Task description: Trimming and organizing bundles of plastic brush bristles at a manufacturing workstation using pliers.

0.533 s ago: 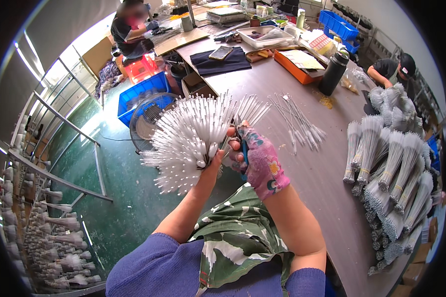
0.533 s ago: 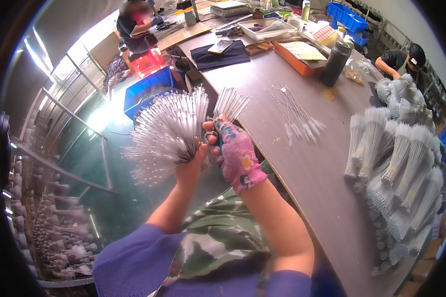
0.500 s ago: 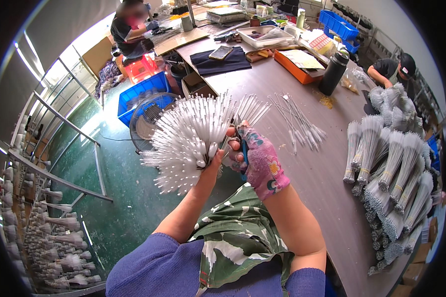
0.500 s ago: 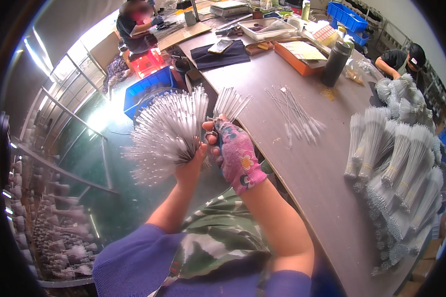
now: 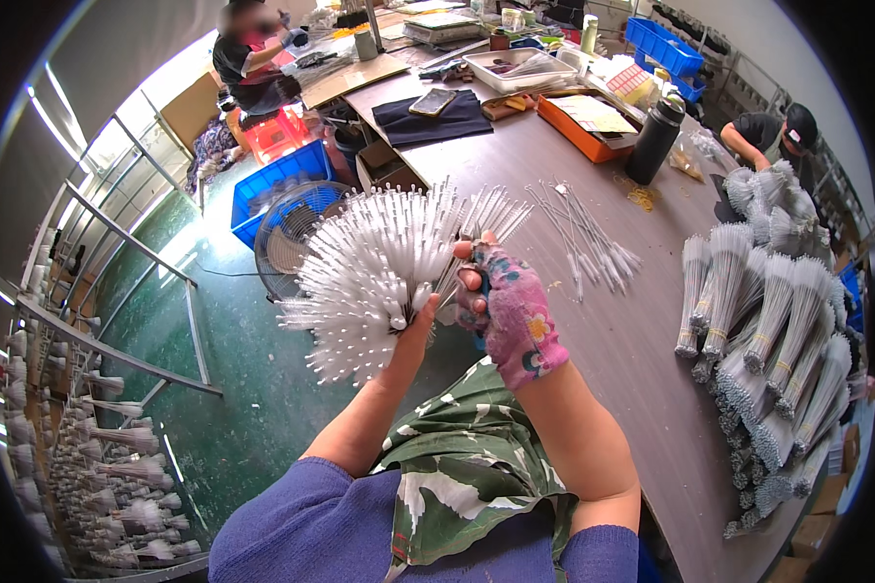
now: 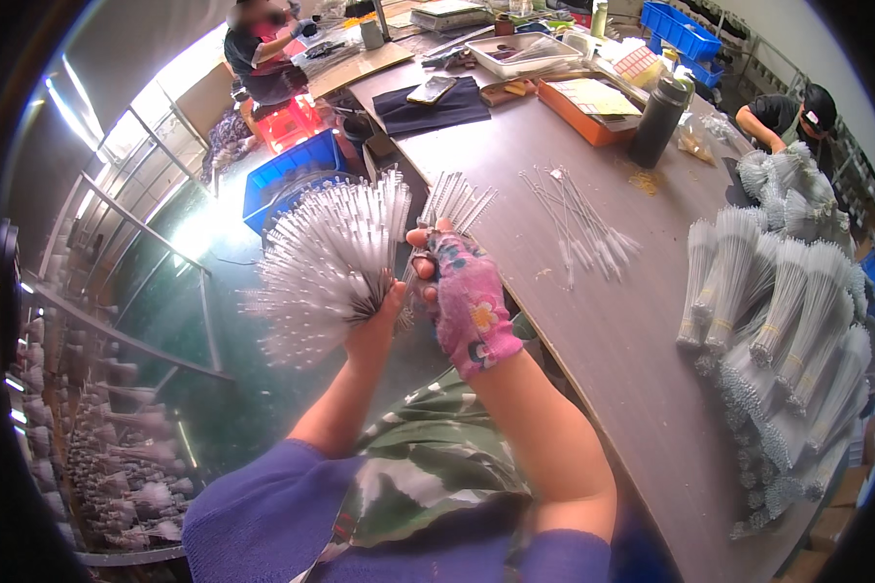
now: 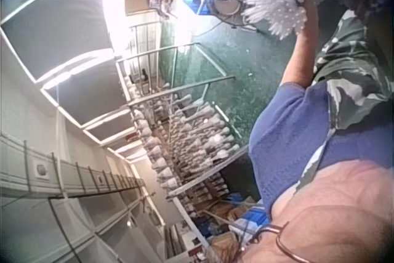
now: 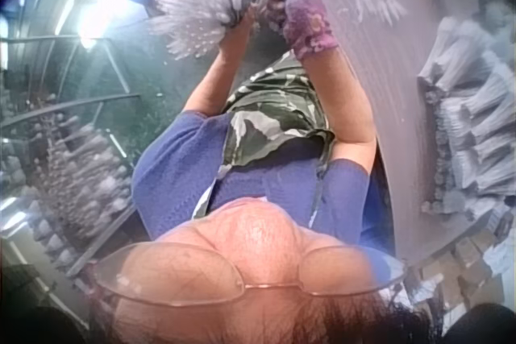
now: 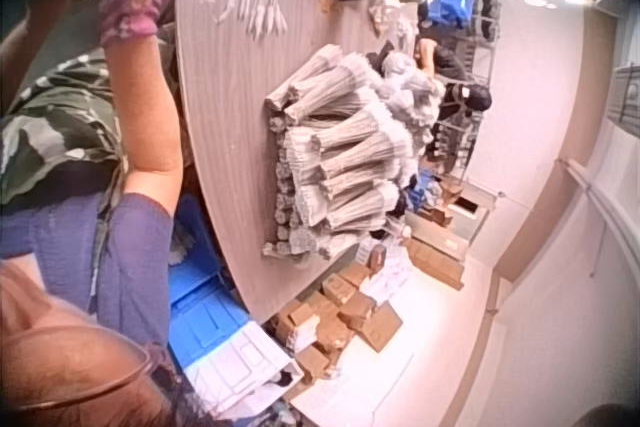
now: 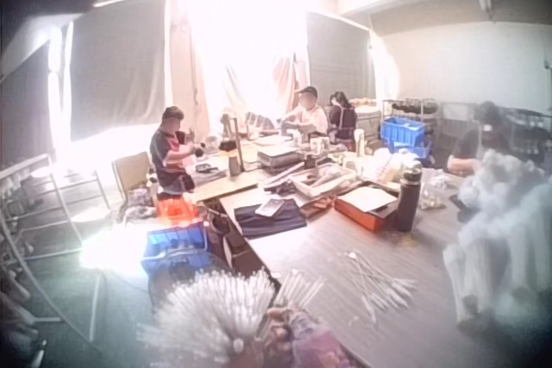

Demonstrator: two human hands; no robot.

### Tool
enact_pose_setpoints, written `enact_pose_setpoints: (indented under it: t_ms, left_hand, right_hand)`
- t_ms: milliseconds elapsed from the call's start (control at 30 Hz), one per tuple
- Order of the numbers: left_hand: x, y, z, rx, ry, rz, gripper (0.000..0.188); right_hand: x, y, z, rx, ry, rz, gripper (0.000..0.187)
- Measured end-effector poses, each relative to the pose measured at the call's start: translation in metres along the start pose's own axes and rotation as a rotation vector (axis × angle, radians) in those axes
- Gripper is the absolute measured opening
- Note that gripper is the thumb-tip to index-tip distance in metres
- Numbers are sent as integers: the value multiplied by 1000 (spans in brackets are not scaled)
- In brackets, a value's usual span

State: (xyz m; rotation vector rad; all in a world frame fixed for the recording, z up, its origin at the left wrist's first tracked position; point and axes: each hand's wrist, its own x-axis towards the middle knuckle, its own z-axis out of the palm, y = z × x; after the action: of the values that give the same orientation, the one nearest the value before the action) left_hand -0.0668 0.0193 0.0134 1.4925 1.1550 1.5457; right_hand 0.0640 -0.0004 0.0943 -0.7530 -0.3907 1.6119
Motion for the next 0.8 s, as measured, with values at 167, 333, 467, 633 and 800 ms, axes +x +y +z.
enact_pose_setpoints:
  t_ms: [167,333,467,633,800]
  left_hand:
    - [1,-3,-6,-136,-17,1,25]
    - [2,13,-3,-294,-31,-61,21]
    - [0,13,-3,-306,-42,-103,22]
    - [-5,7,-2,-328,-84,-107,24]
    - [-4,14,0,-383,-152,-141,25]
  right_hand:
    - [-22,4,-9,172,-181,-83,29]
    - [-9,23,-40,139,87,-227,26]
    - [-2,33,-26,-152,110,-267,29]
    - [-6,29,-7,-208,162,-242,16]
    - [0,38,-11,-155,98,-326,14]
